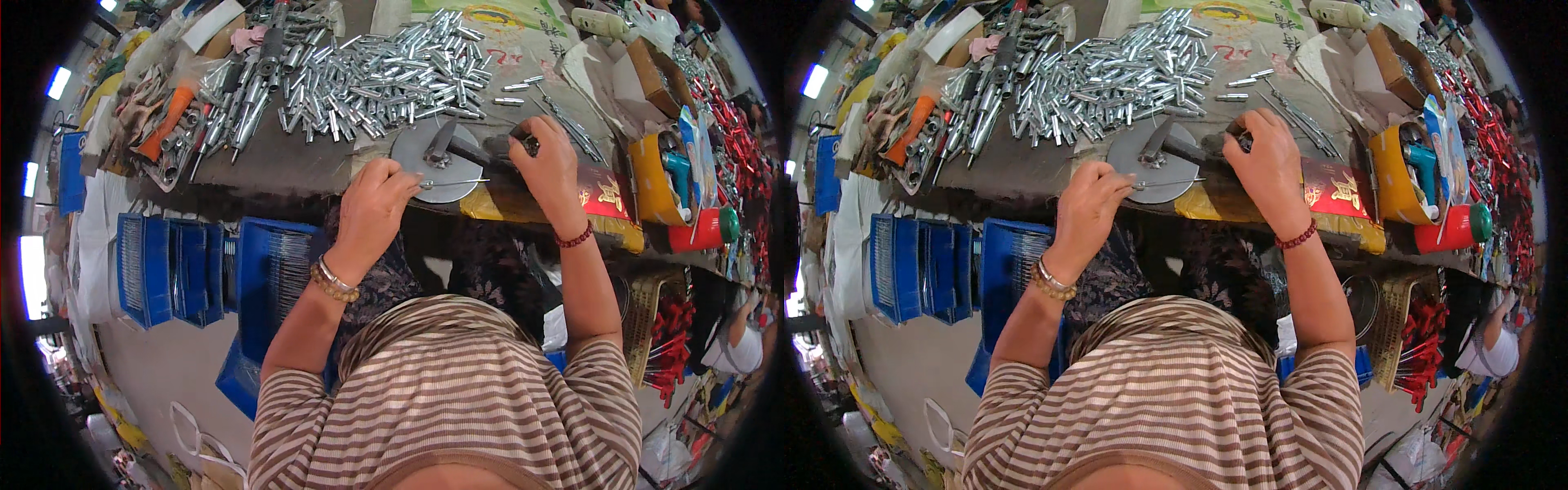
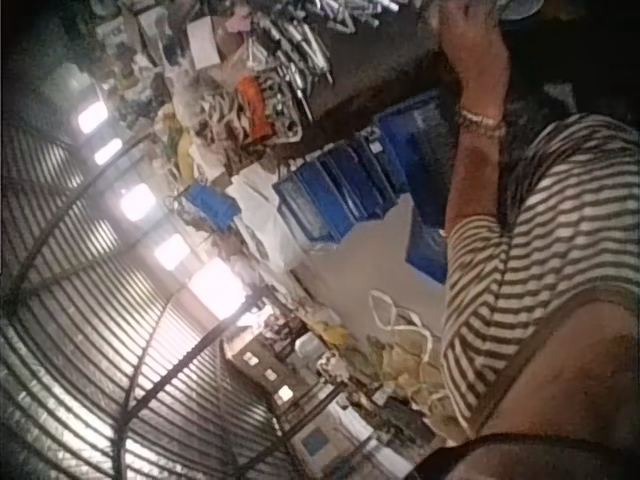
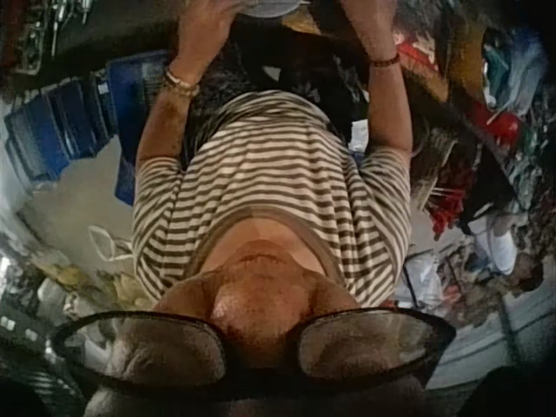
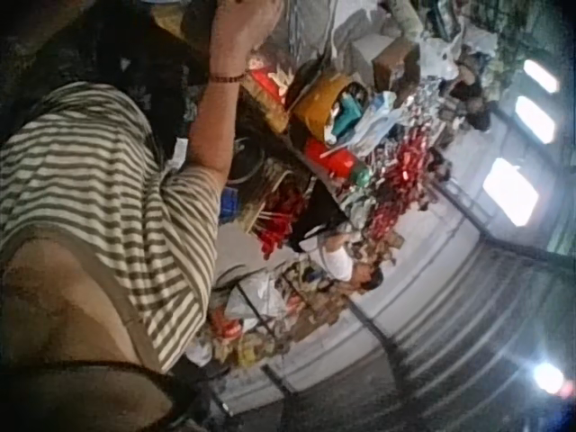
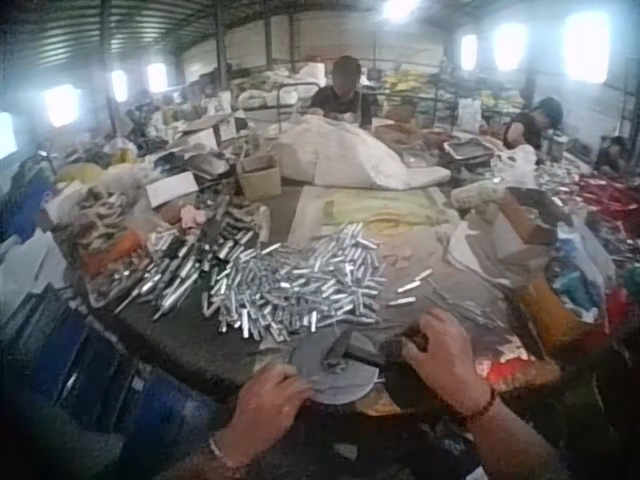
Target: Assembling small metal components using a hammer and a jig on a workshop table.
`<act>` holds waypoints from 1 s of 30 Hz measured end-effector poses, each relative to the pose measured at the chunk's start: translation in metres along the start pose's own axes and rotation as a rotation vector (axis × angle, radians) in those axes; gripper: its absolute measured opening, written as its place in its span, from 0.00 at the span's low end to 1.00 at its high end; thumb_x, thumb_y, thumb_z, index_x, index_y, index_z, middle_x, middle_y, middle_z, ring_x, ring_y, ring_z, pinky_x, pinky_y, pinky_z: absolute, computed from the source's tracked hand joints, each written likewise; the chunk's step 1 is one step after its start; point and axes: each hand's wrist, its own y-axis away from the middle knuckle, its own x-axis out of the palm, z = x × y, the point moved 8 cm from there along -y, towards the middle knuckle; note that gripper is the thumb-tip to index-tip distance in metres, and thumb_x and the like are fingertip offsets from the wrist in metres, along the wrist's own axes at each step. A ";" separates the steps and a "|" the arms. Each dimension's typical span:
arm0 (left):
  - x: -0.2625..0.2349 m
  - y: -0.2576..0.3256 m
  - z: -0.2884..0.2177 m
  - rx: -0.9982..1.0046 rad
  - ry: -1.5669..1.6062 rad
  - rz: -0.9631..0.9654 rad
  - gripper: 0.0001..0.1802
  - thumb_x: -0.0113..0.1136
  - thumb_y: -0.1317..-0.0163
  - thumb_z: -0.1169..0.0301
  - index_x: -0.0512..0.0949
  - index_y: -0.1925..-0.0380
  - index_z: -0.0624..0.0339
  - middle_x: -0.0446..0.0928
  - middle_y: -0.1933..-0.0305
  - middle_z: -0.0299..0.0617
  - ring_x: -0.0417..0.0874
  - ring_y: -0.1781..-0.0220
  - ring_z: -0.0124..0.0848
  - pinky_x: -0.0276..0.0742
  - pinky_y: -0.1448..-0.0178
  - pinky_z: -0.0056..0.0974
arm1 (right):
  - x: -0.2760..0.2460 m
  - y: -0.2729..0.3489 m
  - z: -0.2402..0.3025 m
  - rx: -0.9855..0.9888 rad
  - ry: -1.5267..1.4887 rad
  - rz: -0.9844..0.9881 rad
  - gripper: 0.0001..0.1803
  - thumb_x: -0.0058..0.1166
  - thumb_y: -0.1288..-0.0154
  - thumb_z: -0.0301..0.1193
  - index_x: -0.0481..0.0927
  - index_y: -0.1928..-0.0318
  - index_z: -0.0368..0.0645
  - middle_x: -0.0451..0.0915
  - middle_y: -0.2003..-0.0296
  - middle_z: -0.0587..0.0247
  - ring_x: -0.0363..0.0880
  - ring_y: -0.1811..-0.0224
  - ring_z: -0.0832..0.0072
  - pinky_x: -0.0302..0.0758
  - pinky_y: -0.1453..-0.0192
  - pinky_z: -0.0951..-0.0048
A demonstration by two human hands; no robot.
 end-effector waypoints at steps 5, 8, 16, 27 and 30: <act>0.001 0.001 0.001 0.002 -0.019 -0.009 0.11 0.70 0.40 0.77 0.86 0.56 0.57 0.77 0.60 0.44 0.81 0.58 0.45 0.78 0.56 0.44 | 0.006 0.006 0.010 0.117 -0.203 0.050 0.10 0.66 0.39 0.29 0.83 0.60 0.37 0.83 0.62 0.50 0.83 0.58 0.50 0.78 0.53 0.56; 0.001 0.002 0.002 -0.002 -0.030 -0.005 0.12 0.70 0.40 0.77 0.86 0.56 0.57 0.77 0.60 0.43 0.81 0.58 0.45 0.78 0.56 0.44 | -0.001 0.003 0.001 -0.011 -0.085 -0.006 0.10 0.65 0.38 0.27 0.83 0.58 0.36 0.83 0.63 0.49 0.83 0.60 0.51 0.79 0.54 0.57; 0.001 0.001 0.001 0.002 -0.025 -0.011 0.12 0.70 0.40 0.77 0.86 0.56 0.57 0.77 0.60 0.43 0.81 0.58 0.45 0.77 0.56 0.45 | 0.004 0.005 -0.027 0.334 -0.399 0.142 0.10 0.64 0.33 0.28 0.83 0.56 0.34 0.83 0.68 0.57 0.79 0.67 0.68 0.77 0.57 0.66; 0.000 0.001 0.002 0.016 -0.043 -0.025 0.12 0.71 0.42 0.77 0.86 0.57 0.59 0.77 0.60 0.44 0.82 0.59 0.45 0.79 0.57 0.46 | 0.028 0.023 0.074 -0.156 -0.460 0.097 0.08 0.66 0.38 0.23 0.82 0.59 0.37 0.80 0.61 0.58 0.79 0.58 0.59 0.73 0.55 0.61; 0.000 0.002 0.003 0.035 -0.053 -0.035 0.11 0.71 0.42 0.77 0.86 0.58 0.59 0.78 0.60 0.44 0.82 0.59 0.45 0.79 0.57 0.46 | 0.035 0.027 0.092 -0.282 -0.371 0.086 0.11 0.67 0.44 0.21 0.79 0.62 0.39 0.79 0.56 0.57 0.77 0.51 0.53 0.71 0.48 0.55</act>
